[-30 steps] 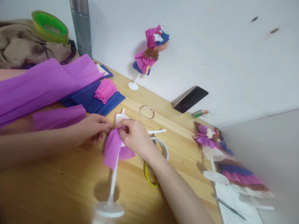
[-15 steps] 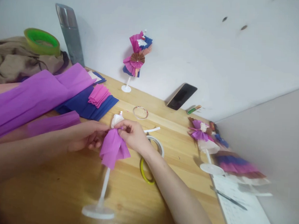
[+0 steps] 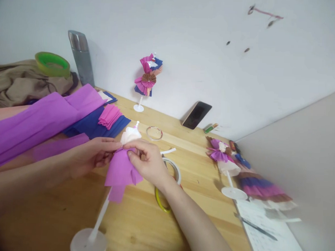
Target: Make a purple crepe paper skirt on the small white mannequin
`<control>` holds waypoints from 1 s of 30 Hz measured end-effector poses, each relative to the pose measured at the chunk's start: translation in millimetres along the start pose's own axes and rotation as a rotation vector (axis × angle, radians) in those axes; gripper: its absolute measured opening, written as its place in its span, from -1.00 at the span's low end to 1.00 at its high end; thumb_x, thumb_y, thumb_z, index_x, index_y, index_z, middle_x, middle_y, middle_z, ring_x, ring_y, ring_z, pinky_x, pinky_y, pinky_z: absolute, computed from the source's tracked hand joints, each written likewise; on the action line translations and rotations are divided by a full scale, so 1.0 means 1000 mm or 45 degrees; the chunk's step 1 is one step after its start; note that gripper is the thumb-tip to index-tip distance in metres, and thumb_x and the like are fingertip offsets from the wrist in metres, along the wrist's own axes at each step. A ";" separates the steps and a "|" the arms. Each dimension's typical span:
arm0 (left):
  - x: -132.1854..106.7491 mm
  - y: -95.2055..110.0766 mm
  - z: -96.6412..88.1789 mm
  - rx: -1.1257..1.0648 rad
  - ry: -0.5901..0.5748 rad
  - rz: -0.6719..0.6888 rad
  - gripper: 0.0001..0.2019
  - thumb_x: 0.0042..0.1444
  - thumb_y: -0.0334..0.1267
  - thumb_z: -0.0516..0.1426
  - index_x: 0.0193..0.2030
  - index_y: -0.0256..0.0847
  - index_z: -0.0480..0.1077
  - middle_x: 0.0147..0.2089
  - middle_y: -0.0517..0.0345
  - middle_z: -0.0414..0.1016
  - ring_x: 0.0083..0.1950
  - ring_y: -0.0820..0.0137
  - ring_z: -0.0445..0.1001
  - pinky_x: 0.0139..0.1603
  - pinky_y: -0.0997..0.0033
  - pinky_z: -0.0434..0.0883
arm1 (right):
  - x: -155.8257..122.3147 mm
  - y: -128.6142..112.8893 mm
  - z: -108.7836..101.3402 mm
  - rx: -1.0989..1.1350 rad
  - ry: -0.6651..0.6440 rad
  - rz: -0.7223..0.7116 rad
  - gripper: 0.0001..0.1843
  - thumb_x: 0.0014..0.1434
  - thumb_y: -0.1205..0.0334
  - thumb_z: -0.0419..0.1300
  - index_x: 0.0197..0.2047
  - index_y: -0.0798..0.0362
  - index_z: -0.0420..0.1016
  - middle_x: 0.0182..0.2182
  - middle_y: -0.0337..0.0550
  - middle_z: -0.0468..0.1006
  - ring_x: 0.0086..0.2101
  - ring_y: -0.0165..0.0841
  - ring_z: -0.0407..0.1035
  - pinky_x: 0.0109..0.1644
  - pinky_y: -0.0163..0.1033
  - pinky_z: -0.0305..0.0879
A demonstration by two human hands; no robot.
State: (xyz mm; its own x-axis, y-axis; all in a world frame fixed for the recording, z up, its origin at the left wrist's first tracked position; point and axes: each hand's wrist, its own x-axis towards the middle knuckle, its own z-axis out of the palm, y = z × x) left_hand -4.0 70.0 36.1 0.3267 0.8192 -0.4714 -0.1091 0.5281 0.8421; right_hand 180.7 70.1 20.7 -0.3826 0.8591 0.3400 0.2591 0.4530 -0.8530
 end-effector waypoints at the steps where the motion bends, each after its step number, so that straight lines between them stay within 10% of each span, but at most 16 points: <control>1: -0.001 0.000 0.000 -0.018 -0.014 -0.012 -0.66 -0.17 -0.08 0.32 -0.45 -0.25 0.31 -0.58 0.33 0.21 -0.59 0.60 0.11 -0.58 0.58 -0.05 | -0.001 -0.002 0.000 -0.010 0.000 -0.006 -0.82 0.10 0.37 0.16 -0.26 0.02 0.56 -0.37 -0.18 0.58 -0.39 -0.38 0.40 -0.28 -0.25 0.31; 19: 0.004 -0.020 -0.015 -0.068 -0.266 -0.162 -0.71 0.00 -0.08 0.23 -0.26 -0.29 0.54 -0.31 0.11 0.50 -0.29 0.39 0.39 -0.29 0.43 0.27 | -0.005 -0.010 0.007 -0.019 -0.089 0.005 -0.82 0.09 0.39 0.13 -0.28 0.03 0.56 -0.37 -0.16 0.59 -0.36 -0.36 0.43 -0.29 -0.26 0.32; 30: -0.002 -0.017 -0.011 -0.098 -0.301 -0.125 -0.82 -0.03 -0.21 0.33 -0.32 -0.28 0.58 -0.37 0.11 0.55 -0.35 0.44 0.44 -0.20 0.43 0.35 | -0.005 -0.012 0.007 0.426 -0.102 0.386 -0.90 0.03 0.23 0.27 -0.34 0.03 0.53 -0.57 -0.33 0.40 -0.58 -0.52 0.19 -0.49 -0.35 0.12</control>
State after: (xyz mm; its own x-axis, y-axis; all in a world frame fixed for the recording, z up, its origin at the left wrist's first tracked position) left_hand -13.5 62.3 19.8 0.5487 0.6930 -0.4676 -0.1345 0.6252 0.7688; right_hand 173.0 58.5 26.9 -0.4043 0.9140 0.0348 0.0745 0.0708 -0.9947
